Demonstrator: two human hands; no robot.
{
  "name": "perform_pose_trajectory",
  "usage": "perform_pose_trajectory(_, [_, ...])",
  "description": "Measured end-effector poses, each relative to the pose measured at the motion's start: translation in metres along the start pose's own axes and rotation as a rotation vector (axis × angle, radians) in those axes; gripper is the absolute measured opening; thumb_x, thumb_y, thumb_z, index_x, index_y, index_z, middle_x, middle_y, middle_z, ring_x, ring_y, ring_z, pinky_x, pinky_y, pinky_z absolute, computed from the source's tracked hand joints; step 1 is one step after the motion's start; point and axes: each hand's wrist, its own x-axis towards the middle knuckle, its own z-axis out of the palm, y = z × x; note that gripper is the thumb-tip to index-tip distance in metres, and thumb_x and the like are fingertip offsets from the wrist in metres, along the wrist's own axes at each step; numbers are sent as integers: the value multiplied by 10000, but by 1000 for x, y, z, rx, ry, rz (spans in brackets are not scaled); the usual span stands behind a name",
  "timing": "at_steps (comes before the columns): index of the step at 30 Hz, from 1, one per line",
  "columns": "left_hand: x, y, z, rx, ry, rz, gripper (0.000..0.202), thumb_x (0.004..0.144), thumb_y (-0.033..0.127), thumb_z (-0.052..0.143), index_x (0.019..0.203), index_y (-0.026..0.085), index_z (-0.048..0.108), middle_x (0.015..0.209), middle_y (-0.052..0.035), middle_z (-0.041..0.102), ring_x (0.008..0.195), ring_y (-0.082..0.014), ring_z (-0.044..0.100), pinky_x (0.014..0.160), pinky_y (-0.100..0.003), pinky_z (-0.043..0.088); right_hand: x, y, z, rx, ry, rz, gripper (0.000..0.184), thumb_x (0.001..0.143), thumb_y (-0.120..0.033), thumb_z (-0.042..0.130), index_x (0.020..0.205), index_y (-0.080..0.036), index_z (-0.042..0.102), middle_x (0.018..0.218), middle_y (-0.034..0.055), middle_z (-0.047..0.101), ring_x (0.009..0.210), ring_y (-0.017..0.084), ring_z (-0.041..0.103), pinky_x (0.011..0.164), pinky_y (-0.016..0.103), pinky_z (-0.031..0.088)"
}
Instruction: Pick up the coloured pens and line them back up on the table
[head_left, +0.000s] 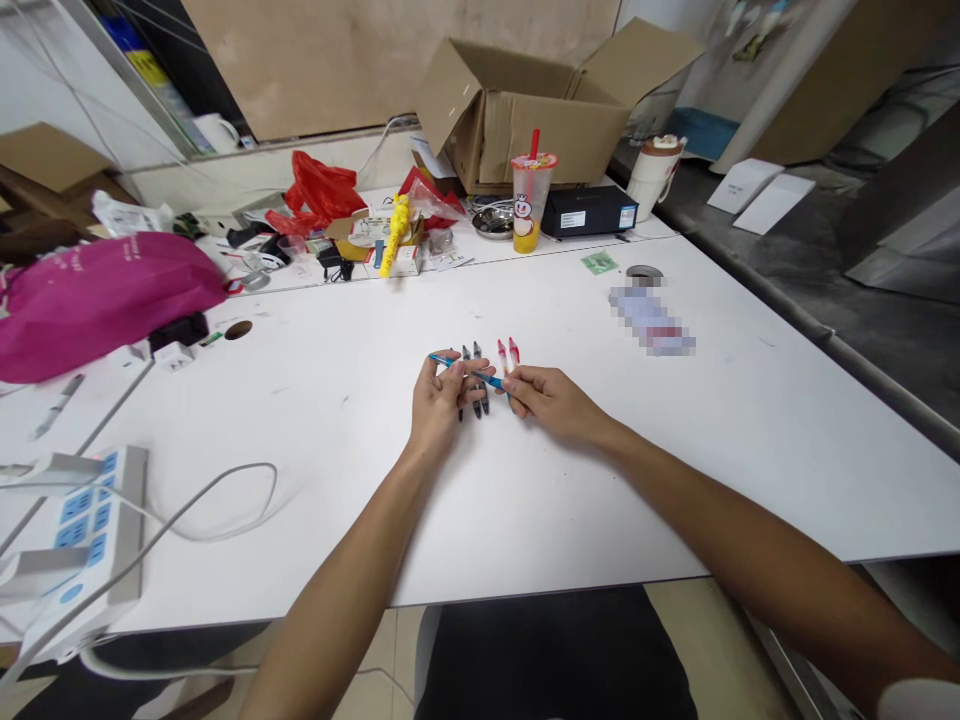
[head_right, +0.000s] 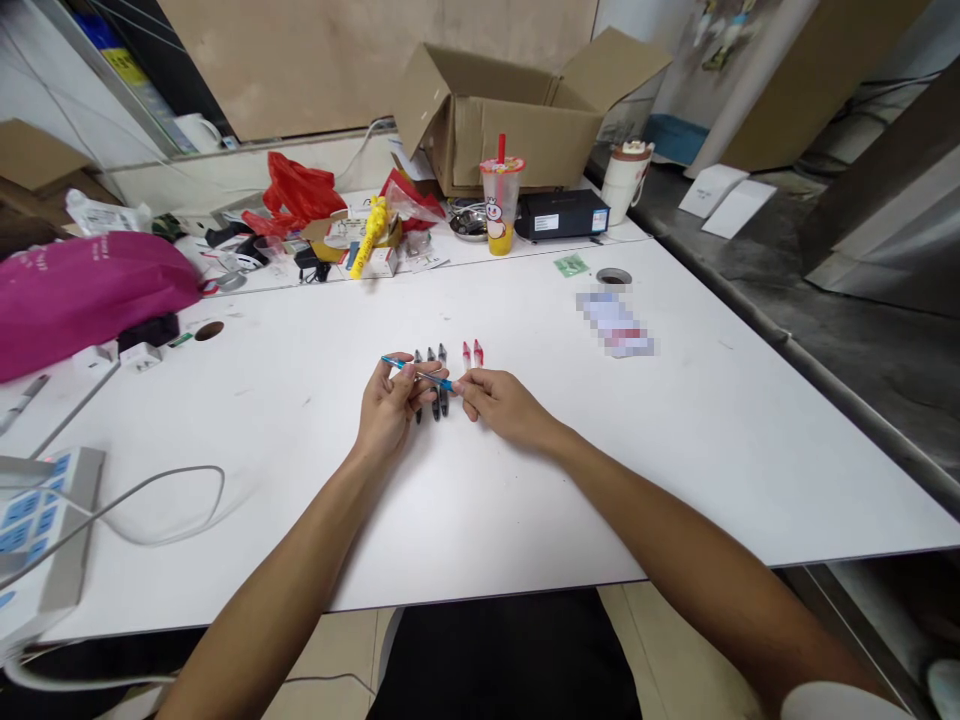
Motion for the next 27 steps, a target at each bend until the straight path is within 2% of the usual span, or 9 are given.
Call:
perform_pose_trajectory(4, [0,3,-2,15,-37,32,399,863,484,770,1033,225,519,983,-66,778,923,-200,760,745,-281,586,2,2,-2,128,-97,57,443,1001,-581,503,928,-183,683,597,-44,517,511,103,377,525,283,308])
perform_pose_trajectory(7, [0,2,-1,31,-36,36,420,866,487,761,1093,229,520,966,-58,765,895,-190,755,756,-295,592,2,2,0,119,-125,80,455,1012,-579,484,917,-184,690,581,-33,542,500,105,390,521,283,318])
perform_pose_trajectory(11, [0,1,1,49,49,56,625,869,455,760,1337,285,383,957,-31,746,838,-187,745,688,-301,590,-2,-1,3,33,-48,15,461,1032,-579,438,939,-200,684,663,1,626,526,116,434,530,287,352])
perform_pose_trajectory(14, [0,3,0,87,87,60,563,874,449,751,1283,288,398,902,-11,725,780,-177,728,620,-276,566,-3,-2,2,-3,32,-70,404,1046,-536,429,1055,-211,670,720,-2,630,601,135,501,589,294,400])
perform_pose_trajectory(16, [0,5,-1,110,87,51,491,877,450,745,1216,279,434,871,-4,713,750,-170,718,598,-267,555,-2,-2,-1,-23,72,-84,373,1045,-504,441,1076,-206,663,713,-5,614,640,149,532,620,303,422])
perform_pose_trajectory(19, [1,8,-2,111,82,42,492,874,459,746,1219,287,440,904,-13,720,732,-162,707,595,-268,554,-1,0,-5,-68,96,-104,344,1040,-465,458,1130,-199,657,706,-5,606,668,163,560,653,317,451])
perform_pose_trajectory(22, [2,9,-5,106,52,31,503,860,477,757,1219,294,457,923,-16,724,724,-159,701,599,-271,561,-3,1,-7,-161,58,-212,348,1004,-403,548,1299,-228,609,826,4,662,686,154,574,671,315,473])
perform_pose_trajectory(24, [3,10,-6,107,29,17,498,850,492,765,1206,292,479,915,-15,724,724,-162,701,595,-271,565,-5,1,-6,-255,-33,-329,462,959,-359,633,1407,-282,555,996,20,707,712,145,592,672,306,491])
perform_pose_trajectory(27, [4,10,-7,105,18,-9,568,851,502,766,1295,289,483,977,-44,746,739,-164,700,593,-268,567,-7,2,-2,-407,-157,-514,488,937,-334,681,1414,-320,577,1144,37,727,767,150,636,682,308,517])
